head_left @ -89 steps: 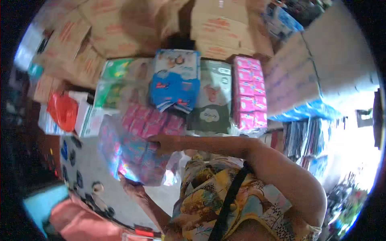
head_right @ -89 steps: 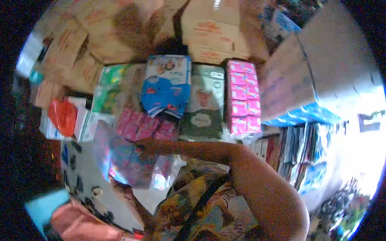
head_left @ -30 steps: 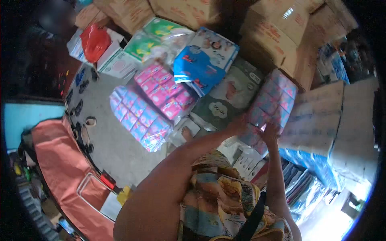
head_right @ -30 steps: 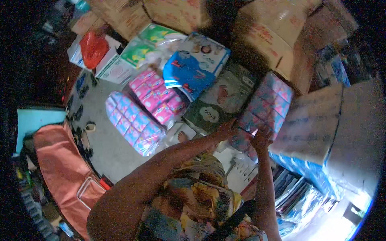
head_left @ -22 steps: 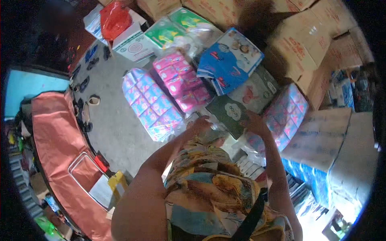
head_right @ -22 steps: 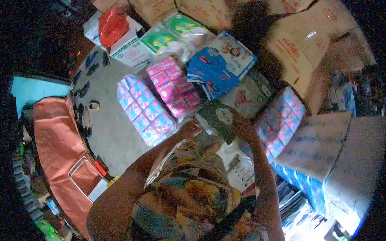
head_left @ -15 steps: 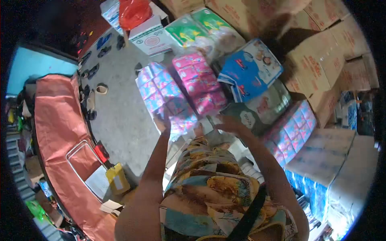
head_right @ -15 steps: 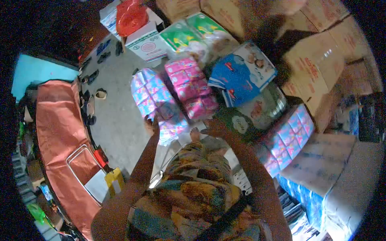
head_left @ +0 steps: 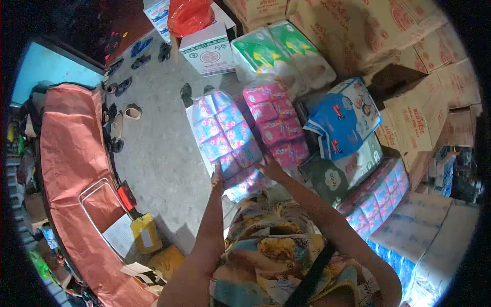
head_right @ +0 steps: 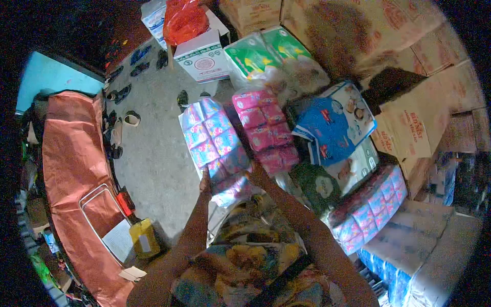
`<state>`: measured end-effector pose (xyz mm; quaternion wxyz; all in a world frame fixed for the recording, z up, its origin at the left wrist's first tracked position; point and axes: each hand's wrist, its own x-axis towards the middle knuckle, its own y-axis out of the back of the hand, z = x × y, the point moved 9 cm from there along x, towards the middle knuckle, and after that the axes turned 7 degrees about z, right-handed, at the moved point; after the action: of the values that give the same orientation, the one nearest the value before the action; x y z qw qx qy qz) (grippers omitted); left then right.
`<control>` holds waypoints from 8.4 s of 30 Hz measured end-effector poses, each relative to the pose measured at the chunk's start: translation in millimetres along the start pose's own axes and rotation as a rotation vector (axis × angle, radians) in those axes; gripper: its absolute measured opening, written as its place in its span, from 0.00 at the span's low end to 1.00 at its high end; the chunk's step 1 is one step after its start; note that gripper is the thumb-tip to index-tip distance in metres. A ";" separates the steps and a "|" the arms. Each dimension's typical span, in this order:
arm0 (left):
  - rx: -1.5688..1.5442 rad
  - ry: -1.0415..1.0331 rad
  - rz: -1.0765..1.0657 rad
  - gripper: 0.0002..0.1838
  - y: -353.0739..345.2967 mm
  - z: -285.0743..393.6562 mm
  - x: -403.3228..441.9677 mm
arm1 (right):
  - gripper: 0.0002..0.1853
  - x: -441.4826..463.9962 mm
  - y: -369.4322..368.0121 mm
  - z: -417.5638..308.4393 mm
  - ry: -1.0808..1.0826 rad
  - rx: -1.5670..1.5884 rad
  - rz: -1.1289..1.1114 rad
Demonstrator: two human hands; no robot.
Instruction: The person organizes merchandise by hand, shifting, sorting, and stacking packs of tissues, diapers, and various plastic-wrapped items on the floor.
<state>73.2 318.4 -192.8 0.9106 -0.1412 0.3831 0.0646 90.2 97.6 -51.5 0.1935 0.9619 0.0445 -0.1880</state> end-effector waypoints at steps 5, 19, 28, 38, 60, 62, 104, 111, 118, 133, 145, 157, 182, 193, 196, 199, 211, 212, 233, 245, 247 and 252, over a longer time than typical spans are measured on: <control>0.184 -0.060 0.064 0.37 -2.6 26.9 -19.3 | 0.35 34.8 -20.5 36.0 0.117 -0.002 0.128; -0.218 0.084 -0.250 0.37 -56.4 81.7 -61.9 | 0.35 25.3 -36.5 55.5 -0.521 0.562 -0.339; -0.280 -0.159 -0.268 0.27 -70.1 129.0 -80.9 | 0.23 27.7 -24.6 27.2 -0.428 0.674 -0.289; -0.277 -0.129 -0.270 0.27 -95.9 164.4 -140.8 | 0.27 -22.4 71.5 -97.4 -0.069 0.773 -0.139; 0.698 -0.231 -1.142 0.19 -498.2 -14.6 -330.1 | 0.21 -440.7 333.7 65.3 -0.020 0.976 1.200; 0.555 -0.215 -1.143 0.23 -519.6 -70.7 -325.3 | 0.20 -472.4 328.4 109.9 -0.030 1.018 1.237; 0.402 -0.087 -1.009 0.31 -530.8 -214.8 -296.1 | 0.28 -392.7 402.9 137.5 -0.675 -0.898 1.316; 0.678 -0.126 -1.033 0.33 -494.6 -195.1 -292.9 | 0.29 -397.0 403.9 140.0 -0.672 -0.895 1.350; 1.007 -1.052 -1.090 0.15 -346.4 -172.3 -214.2 | 0.29 -392.8 406.6 147.7 -0.660 -0.921 1.330; 0.260 -0.226 -0.047 0.21 -174.6 -26.6 2.6 | 0.19 -162.7 246.1 55.6 0.222 -0.618 0.635; 0.562 0.033 -0.287 0.19 -210.3 21.4 -24.1 | 0.20 -81.5 118.9 108.8 0.021 -0.584 -0.011; -0.120 -0.775 -1.528 0.38 -135.9 45.6 -132.2 | 0.20 -3.9 48.5 85.0 -0.673 1.142 0.005; 0.811 -0.151 -1.452 0.23 -466.0 7.1 -371.6 | 0.08 -390.9 390.3 13.4 0.071 0.764 1.297; 0.937 -0.606 -1.196 0.30 -539.3 -162.7 -345.2 | 0.24 -500.6 420.5 146.9 -0.287 -0.183 1.687; 1.148 -0.601 -1.168 0.29 -535.7 -144.5 -369.7 | 0.30 -504.3 417.2 140.1 -0.518 -0.073 1.612; 1.070 -0.682 -1.188 0.28 -532.1 -124.7 -383.5 | 0.26 -496.3 418.6 143.3 -0.498 0.205 1.509; 0.694 -0.027 -1.164 0.30 -512.8 -151.8 -357.2 | 0.21 -466.3 437.1 155.0 -0.018 0.385 1.528; 0.739 -0.006 -1.217 0.30 -512.2 -154.5 -359.5 | 0.21 -461.8 435.5 157.5 -0.037 0.463 1.514; 0.755 -0.330 -1.030 0.45 -533.6 -170.8 -346.7 | 0.22 -407.4 422.4 86.3 -0.680 -0.853 1.307; 0.977 -0.745 -0.972 0.51 -530.4 -184.3 -336.9 | 0.22 -391.8 418.9 110.3 -0.759 -1.189 1.241; 1.011 -0.788 -1.011 0.50 -519.5 -162.3 -335.1 | 0.21 -390.4 418.0 107.1 -0.800 -1.176 1.207; 0.579 -0.450 -1.129 0.42 -470.7 -135.9 -327.6 | 0.25 -380.1 449.5 158.6 -0.485 -1.459 0.988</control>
<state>-141.6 -174.4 48.9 0.8633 -0.0529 0.0534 -0.4990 -245.0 -383.0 116.9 0.8160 0.4449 -0.3063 -0.2059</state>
